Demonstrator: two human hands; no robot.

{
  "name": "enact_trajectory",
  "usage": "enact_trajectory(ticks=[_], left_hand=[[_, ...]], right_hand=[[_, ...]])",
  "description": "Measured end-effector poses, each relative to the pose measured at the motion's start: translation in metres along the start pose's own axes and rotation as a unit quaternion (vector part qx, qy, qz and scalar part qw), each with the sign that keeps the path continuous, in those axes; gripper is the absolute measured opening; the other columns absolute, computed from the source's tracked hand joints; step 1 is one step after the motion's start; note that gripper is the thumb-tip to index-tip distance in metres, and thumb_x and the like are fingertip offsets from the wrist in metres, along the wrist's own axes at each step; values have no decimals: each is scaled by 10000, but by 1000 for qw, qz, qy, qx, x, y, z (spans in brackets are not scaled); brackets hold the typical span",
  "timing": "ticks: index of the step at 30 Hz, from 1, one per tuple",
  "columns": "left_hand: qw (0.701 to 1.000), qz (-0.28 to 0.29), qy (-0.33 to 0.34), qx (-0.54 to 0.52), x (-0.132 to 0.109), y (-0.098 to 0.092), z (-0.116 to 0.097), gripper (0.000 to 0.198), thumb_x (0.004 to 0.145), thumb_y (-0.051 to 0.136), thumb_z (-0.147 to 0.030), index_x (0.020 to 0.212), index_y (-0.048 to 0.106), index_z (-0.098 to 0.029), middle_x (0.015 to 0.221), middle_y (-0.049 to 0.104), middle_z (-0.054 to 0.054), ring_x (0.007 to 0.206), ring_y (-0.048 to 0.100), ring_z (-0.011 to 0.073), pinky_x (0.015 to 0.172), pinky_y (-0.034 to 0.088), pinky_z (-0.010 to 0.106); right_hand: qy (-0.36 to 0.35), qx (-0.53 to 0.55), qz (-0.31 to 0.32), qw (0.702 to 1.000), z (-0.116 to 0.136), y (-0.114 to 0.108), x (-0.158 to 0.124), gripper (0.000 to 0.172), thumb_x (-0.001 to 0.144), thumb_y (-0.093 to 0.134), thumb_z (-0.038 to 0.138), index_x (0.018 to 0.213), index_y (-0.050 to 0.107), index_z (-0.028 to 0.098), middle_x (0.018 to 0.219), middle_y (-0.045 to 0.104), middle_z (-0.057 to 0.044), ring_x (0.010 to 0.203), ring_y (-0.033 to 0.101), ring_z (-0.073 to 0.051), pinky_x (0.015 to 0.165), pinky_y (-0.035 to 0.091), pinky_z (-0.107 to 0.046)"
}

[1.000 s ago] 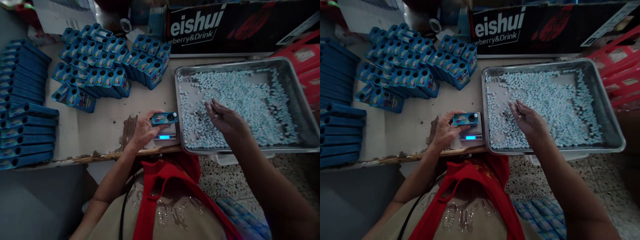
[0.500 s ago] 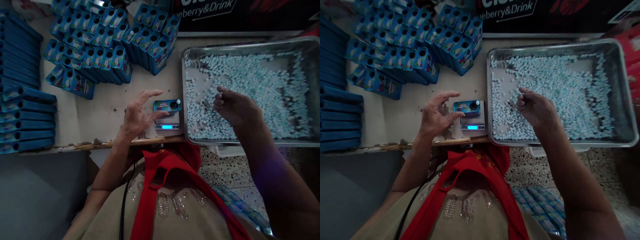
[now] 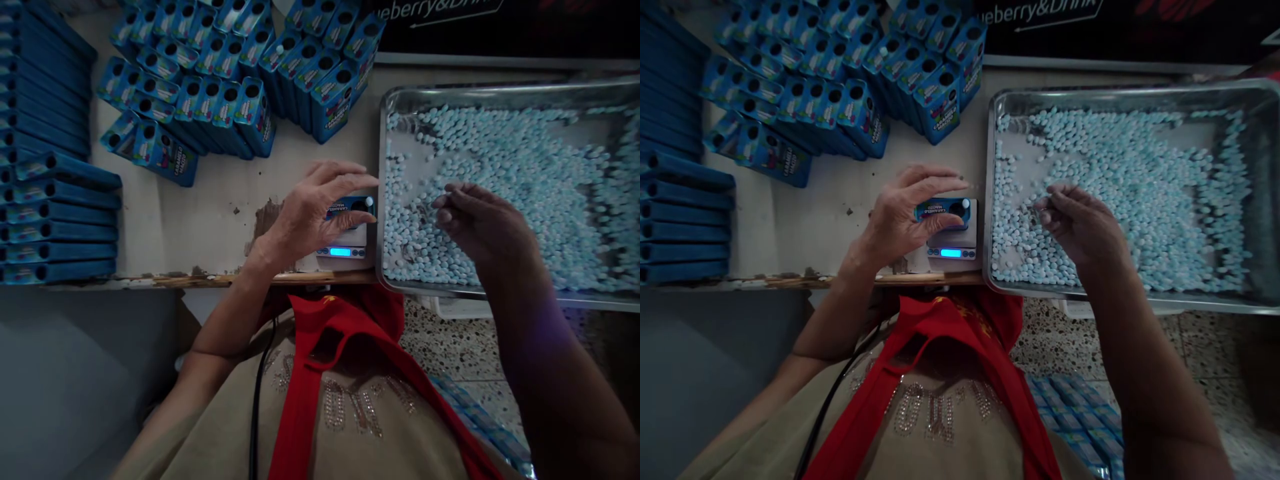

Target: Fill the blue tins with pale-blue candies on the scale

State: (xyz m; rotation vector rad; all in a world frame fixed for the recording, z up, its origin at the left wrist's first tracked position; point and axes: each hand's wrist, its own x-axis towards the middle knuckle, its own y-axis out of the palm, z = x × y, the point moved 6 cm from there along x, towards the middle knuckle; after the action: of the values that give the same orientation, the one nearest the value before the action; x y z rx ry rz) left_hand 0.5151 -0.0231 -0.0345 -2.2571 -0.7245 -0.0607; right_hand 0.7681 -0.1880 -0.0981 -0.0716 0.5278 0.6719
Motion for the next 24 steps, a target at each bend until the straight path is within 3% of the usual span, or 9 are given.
enact_trajectory(ticks=[9,17,21,24], left_hand=[[1000,20,1,-4,4,15,5,369,1018,1003,-396,1366,887,-354,1515,811,77,1463,734,365,1360,555,615],[994,-7,109,34,-2,24,11,369,1134,872,-474,1449,860,-283,1486,834,124,1425,767,324,1276,620,535],[990,-35,131,36,-9,23,9,343,1139,871,-423,1439,857,-258,1458,850,132,1405,787,304,1239,655,507],[987,-65,145,29,-20,21,9,308,1125,892,-389,1392,873,-238,1435,861,134,1368,810,291,1224,674,485]], right_hand=[[-60,-79,132,986,12,30,-16,126,904,882,185,809,802,208,702,774,-67,514,558,-120,480,394,-232],[-91,-90,169,977,15,36,-17,385,768,1102,409,812,772,216,683,755,-25,506,520,-90,480,396,-221],[-120,-110,187,969,29,54,-28,437,789,1106,483,817,754,224,672,747,-13,488,531,-92,468,387,-245],[-164,-155,233,946,41,76,-39,396,871,1054,498,854,758,236,666,737,0,483,529,-105,481,383,-273]])
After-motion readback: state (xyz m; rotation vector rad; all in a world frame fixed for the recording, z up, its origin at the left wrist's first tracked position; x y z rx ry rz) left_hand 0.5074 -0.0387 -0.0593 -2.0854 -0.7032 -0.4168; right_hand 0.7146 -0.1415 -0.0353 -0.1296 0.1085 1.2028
